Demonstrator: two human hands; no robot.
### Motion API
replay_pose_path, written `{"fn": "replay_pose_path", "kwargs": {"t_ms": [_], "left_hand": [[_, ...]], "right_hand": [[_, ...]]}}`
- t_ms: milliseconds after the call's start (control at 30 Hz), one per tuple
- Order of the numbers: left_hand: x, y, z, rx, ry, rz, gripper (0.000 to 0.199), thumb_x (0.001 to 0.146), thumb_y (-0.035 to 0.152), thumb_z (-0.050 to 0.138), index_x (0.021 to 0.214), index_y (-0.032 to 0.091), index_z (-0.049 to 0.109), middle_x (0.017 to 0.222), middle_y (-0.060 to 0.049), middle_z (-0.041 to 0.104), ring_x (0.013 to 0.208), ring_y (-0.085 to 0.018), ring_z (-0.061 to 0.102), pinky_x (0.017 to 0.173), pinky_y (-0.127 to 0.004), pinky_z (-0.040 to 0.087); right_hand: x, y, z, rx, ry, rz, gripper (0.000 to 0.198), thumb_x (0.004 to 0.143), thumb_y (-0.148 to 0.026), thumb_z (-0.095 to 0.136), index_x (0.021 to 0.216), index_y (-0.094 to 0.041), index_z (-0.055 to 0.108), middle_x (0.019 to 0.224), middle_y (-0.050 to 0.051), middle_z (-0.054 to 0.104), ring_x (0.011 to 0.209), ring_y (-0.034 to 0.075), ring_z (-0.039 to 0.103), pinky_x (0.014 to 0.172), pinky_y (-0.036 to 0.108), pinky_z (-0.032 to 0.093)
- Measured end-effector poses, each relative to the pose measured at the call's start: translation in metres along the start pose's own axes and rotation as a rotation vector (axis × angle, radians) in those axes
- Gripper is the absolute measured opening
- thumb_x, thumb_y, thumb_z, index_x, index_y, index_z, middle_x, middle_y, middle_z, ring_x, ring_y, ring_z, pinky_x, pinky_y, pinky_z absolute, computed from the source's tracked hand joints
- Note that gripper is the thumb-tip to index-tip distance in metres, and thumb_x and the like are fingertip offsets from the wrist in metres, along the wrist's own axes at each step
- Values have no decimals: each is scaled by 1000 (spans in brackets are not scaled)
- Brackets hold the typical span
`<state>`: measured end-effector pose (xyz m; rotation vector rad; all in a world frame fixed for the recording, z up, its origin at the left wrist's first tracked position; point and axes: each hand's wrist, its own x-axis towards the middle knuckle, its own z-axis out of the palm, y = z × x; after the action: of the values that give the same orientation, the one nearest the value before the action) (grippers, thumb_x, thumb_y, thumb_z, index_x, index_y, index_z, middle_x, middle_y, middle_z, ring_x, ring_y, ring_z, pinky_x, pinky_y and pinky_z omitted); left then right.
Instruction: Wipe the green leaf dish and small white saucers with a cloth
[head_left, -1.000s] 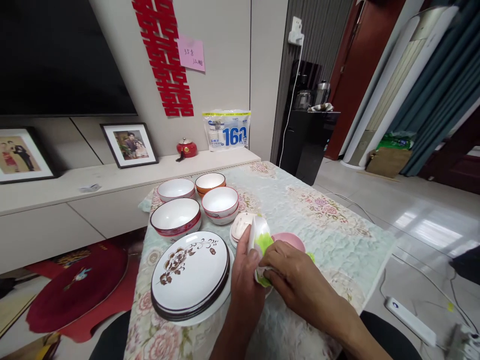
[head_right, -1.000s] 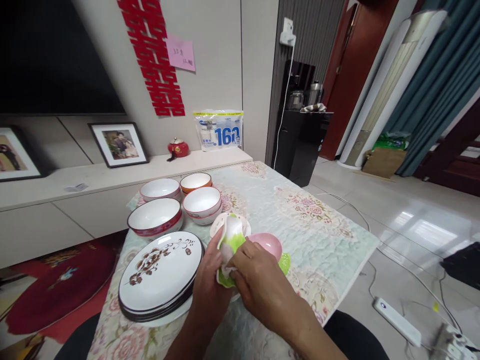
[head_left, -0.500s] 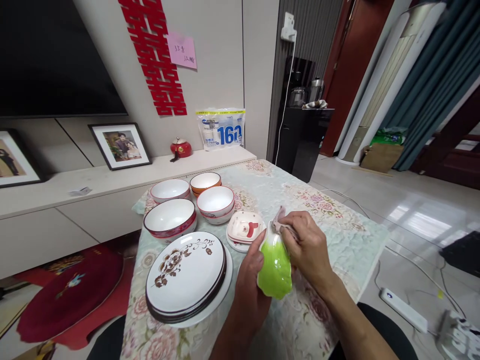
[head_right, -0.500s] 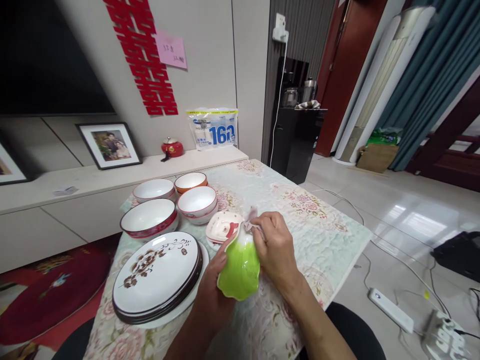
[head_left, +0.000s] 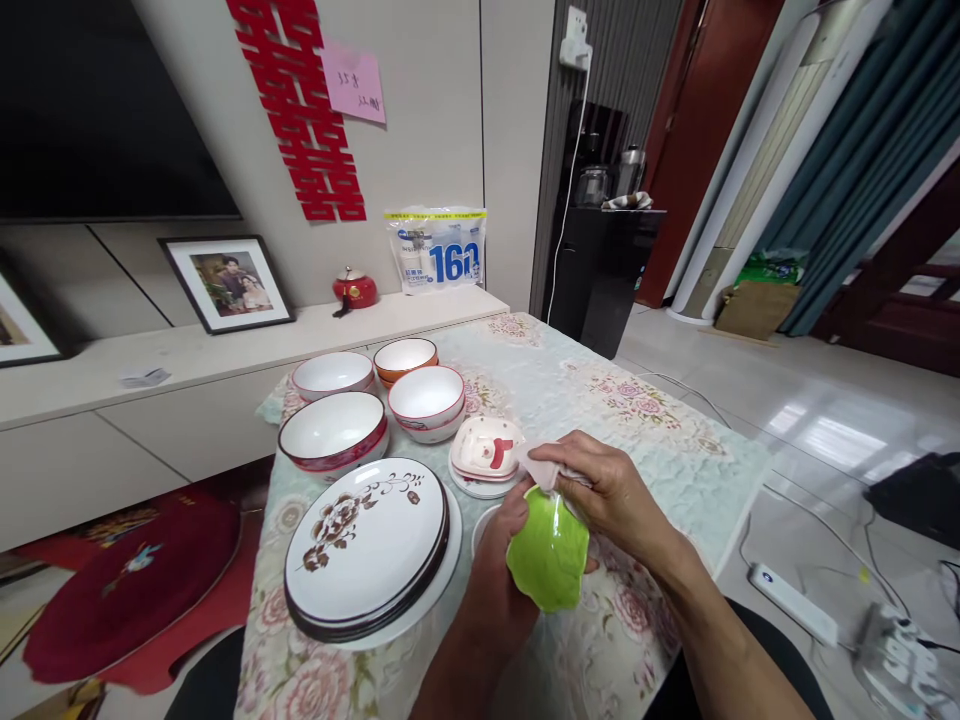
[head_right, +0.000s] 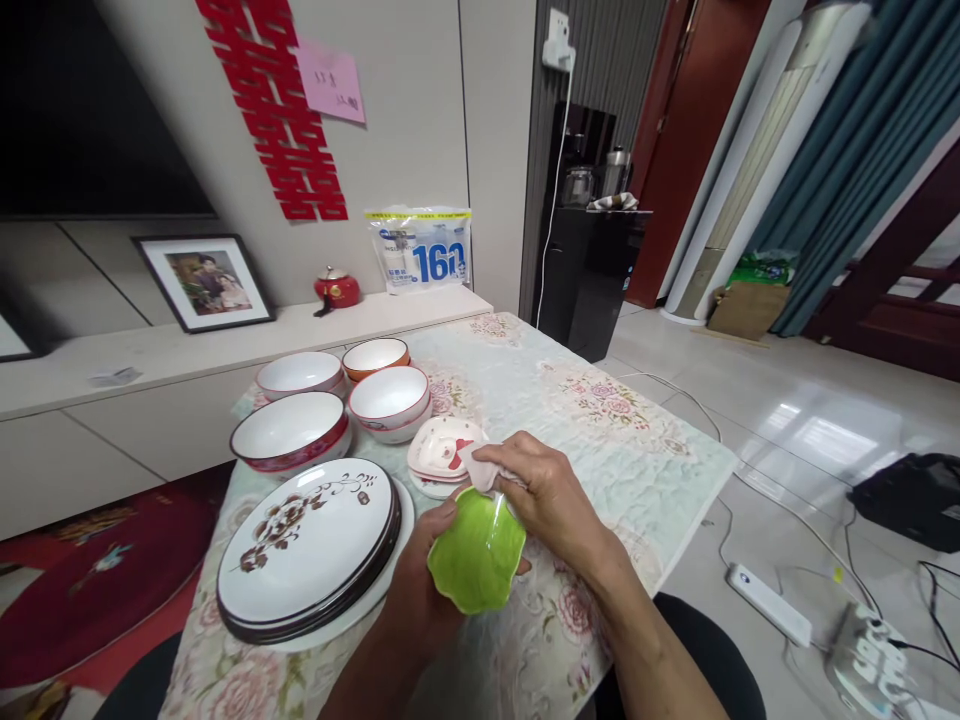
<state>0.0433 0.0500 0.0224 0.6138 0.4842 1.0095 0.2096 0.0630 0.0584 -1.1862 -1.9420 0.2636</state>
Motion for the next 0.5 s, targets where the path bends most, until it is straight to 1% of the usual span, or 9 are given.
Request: {"fn": "replay_pose_path", "kwargs": {"t_ms": [67,133,233,333,433,500], "left_hand": [[-1,2,2,-49,3,-65,34,87,43,64,113,23,70,117,-11,72,104,-35,69,84,-50,60],[-1,6,5,-84,-14,-109,43,87,46,65,125,25,65,126,-11,68,105,-35,69,83,-50,61],[-2,10,7,-11,-28,-61,60,84,39,72,139,25,55,130,-13,65,107,-32,68,85,-48,61],[-1,6,10,76,33,-21,68,80,27,74,143,24,50,123,-12,68,104,-30,68,83,-45,62],[-1,-1,15,115,99,22,70,76,18,68,143,26,48,117,-8,70,101,-28,69,83,-43,62],[-1,-5,17,159,127,81,72,73,13,65,142,27,48,119,-7,70,102,-27,68,85,-41,61]], "right_hand": [[-2,3,-1,-36,29,36,32,93,-13,56,118,-27,71,97,4,71,87,17,69,75,31,56],[-4,6,-3,-71,64,82,34,92,-11,55,118,-26,71,100,4,73,89,18,70,76,31,56],[-6,12,-8,-117,139,162,34,90,-12,55,119,-24,71,108,6,76,98,22,72,84,36,56],[-7,17,-12,-86,181,229,34,90,-14,55,118,-23,71,116,7,75,106,23,71,92,39,56],[-7,15,-10,-75,166,285,34,90,-16,55,118,-24,71,119,7,74,110,24,70,95,41,55],[-6,10,-3,-135,119,276,39,90,-15,54,126,-21,66,120,10,72,111,25,68,96,44,55]]}}
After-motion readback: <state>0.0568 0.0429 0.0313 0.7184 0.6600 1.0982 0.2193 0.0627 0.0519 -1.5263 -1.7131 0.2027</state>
